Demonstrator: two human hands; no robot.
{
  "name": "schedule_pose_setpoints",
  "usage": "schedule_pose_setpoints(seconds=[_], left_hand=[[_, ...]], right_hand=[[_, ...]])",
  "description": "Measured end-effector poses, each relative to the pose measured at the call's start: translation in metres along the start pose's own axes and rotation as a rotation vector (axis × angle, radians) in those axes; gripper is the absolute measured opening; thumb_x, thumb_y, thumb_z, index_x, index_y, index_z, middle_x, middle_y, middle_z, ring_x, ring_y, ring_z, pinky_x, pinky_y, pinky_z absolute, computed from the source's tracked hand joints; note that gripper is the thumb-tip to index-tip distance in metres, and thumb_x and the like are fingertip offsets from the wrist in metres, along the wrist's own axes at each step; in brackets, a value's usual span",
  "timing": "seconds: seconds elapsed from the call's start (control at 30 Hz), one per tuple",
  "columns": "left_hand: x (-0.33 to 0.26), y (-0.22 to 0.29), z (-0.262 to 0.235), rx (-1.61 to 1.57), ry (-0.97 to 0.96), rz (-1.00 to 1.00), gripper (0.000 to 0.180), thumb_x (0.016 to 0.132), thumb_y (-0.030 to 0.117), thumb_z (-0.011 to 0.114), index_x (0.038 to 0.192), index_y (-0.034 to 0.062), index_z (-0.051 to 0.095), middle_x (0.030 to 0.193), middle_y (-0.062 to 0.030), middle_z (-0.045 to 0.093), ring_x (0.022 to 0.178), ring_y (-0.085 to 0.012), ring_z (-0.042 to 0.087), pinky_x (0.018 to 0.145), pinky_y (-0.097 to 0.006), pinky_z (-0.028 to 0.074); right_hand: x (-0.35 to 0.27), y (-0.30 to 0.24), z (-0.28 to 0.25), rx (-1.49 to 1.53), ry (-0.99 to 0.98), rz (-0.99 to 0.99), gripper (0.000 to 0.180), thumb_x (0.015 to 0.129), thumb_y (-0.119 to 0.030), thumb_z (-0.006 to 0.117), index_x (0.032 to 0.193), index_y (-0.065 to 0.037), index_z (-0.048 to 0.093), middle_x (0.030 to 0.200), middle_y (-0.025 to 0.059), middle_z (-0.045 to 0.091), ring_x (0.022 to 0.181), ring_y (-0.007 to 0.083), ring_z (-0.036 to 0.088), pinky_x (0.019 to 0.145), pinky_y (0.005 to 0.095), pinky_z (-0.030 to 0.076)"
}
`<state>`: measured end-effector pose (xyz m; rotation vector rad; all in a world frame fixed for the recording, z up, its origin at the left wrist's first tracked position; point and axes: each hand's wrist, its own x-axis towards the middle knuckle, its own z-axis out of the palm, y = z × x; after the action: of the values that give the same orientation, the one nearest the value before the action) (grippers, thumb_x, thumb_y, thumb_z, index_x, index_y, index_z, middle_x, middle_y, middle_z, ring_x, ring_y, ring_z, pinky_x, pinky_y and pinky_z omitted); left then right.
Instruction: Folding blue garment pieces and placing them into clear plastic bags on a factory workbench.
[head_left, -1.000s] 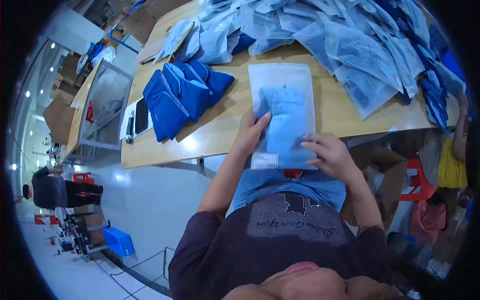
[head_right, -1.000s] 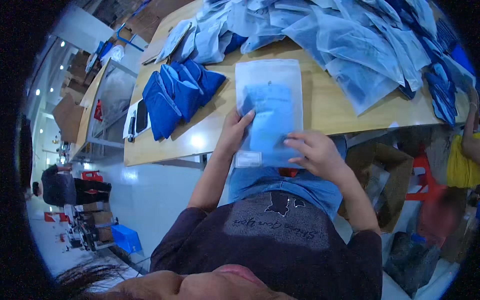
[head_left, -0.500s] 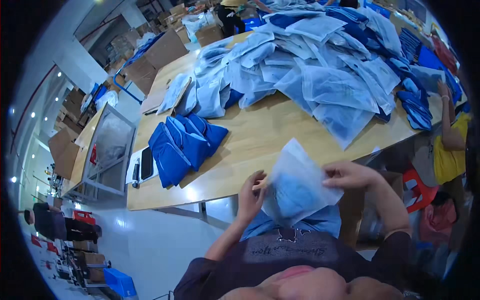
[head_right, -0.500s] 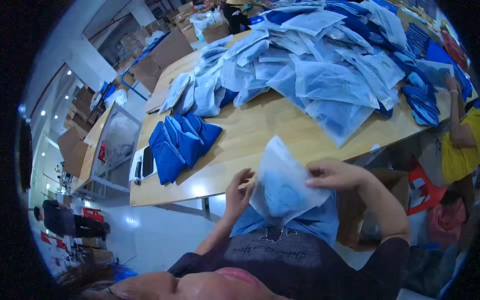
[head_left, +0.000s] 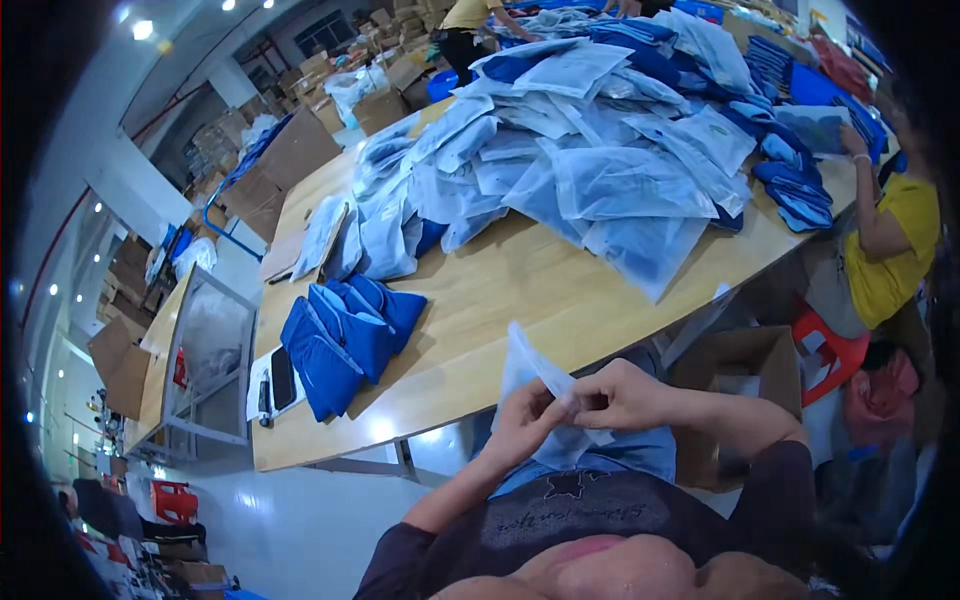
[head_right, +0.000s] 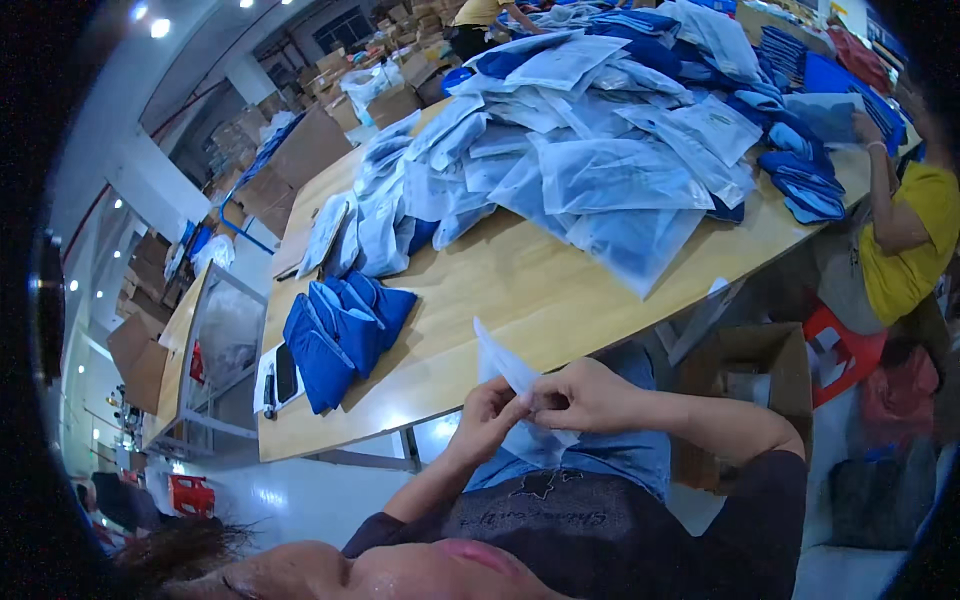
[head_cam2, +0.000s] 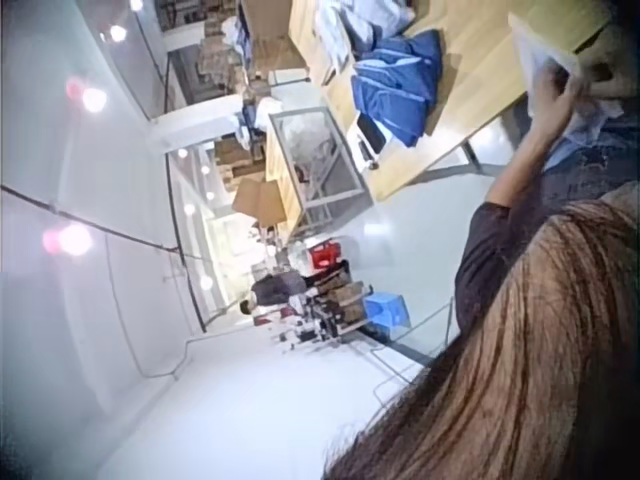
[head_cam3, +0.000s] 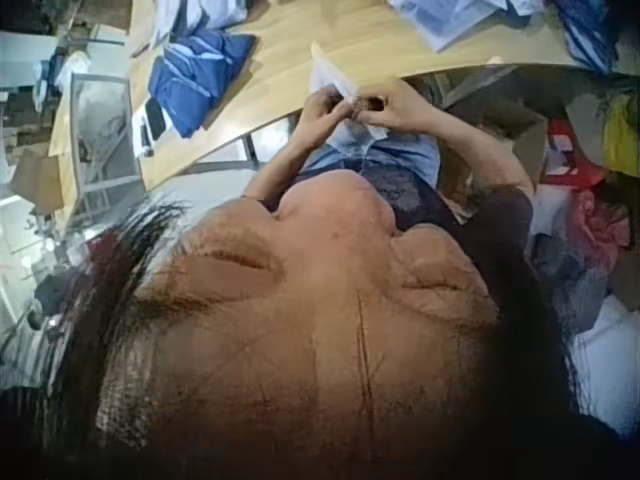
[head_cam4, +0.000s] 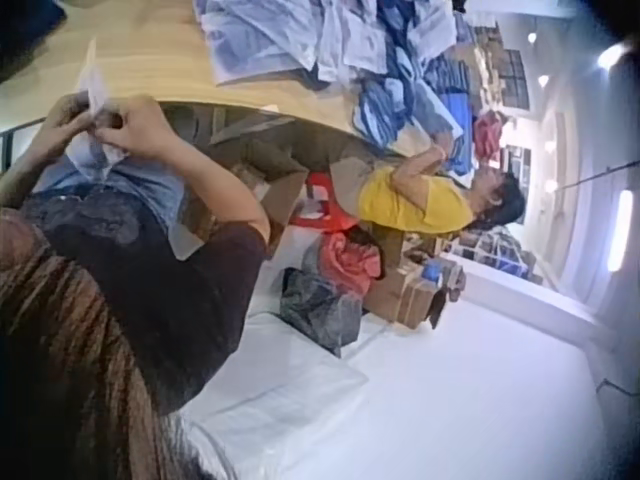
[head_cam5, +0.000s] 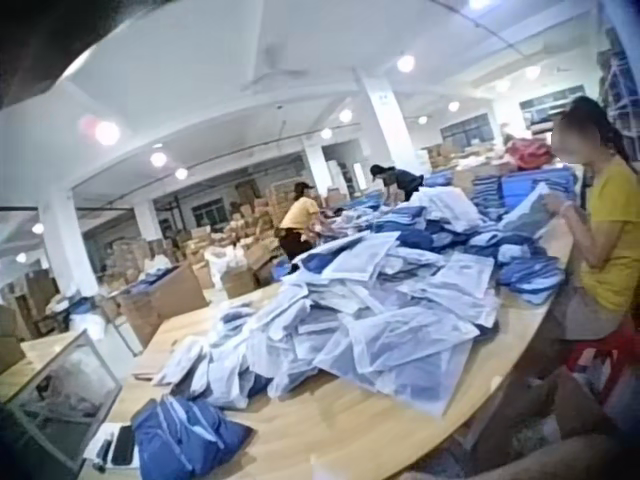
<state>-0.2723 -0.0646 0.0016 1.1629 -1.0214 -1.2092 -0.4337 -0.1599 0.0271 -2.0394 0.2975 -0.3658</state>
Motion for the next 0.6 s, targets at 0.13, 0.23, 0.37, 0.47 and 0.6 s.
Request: schedule_pose_setpoints(seconds=[0.13, 0.23, 0.37, 0.47, 0.6], left_hand=[[0.001, -0.015, -0.011, 0.055, -0.009, -0.055, 0.023, 0.09, 0.017, 0.054, 0.086, -0.0047, 0.06, 0.071, -0.0058, 0.058, 0.065, -0.0089, 0.048, 0.058, -0.022, 0.04], [0.003, -0.009, -0.005, -0.015, -0.001, -0.091, 0.022, 0.09, 0.016, 0.055, 0.086, -0.0045, 0.061, 0.071, -0.0055, 0.058, 0.064, -0.0089, 0.048, 0.057, -0.022, 0.039], [0.01, 0.005, 0.007, -0.283, 0.021, -0.143, 0.019, 0.089, 0.015, 0.057, 0.085, -0.0035, 0.061, 0.068, -0.0038, 0.056, 0.06, -0.0089, 0.045, 0.054, -0.021, 0.037], [0.032, 0.006, 0.005, 0.181, -0.016, 0.092, 0.017, 0.087, 0.013, 0.059, 0.078, -0.0007, 0.06, 0.064, -0.0026, 0.055, 0.056, -0.0091, 0.043, 0.051, -0.022, 0.036], [0.048, -0.006, 0.012, 0.284, -0.062, 0.215, 0.018, 0.085, 0.012, 0.06, 0.072, 0.0005, 0.057, 0.061, -0.0022, 0.054, 0.053, -0.0096, 0.042, 0.049, -0.022, 0.035]], right_hand=[[-0.012, -0.003, 0.012, -0.258, 0.064, -0.092, 0.019, 0.082, -0.019, 0.062, 0.071, -0.006, 0.054, 0.055, 0.0029, 0.052, 0.046, 0.0207, 0.046, 0.047, 0.0317, 0.037], [-0.015, -0.006, 0.008, -0.308, 0.113, -0.09, 0.022, 0.081, -0.019, 0.064, 0.069, -0.006, 0.052, 0.055, 0.003, 0.051, 0.045, 0.0211, 0.045, 0.047, 0.0316, 0.036], [-0.017, -0.01, -0.004, -0.209, 0.209, 0.007, 0.025, 0.079, -0.016, 0.068, 0.067, -0.004, 0.05, 0.054, 0.0025, 0.049, 0.044, 0.0185, 0.04, 0.046, 0.0291, 0.035], [-0.016, -0.012, -0.007, -0.305, 0.368, 0.046, 0.024, 0.08, -0.017, 0.066, 0.068, -0.004, 0.05, 0.057, 0.0037, 0.05, 0.046, 0.0186, 0.042, 0.047, 0.0295, 0.036], [-0.019, 0.001, -0.012, -0.283, 0.378, 0.05, 0.022, 0.082, -0.021, 0.062, 0.072, -0.004, 0.052, 0.059, 0.0049, 0.052, 0.049, 0.0227, 0.046, 0.05, 0.0329, 0.037]])
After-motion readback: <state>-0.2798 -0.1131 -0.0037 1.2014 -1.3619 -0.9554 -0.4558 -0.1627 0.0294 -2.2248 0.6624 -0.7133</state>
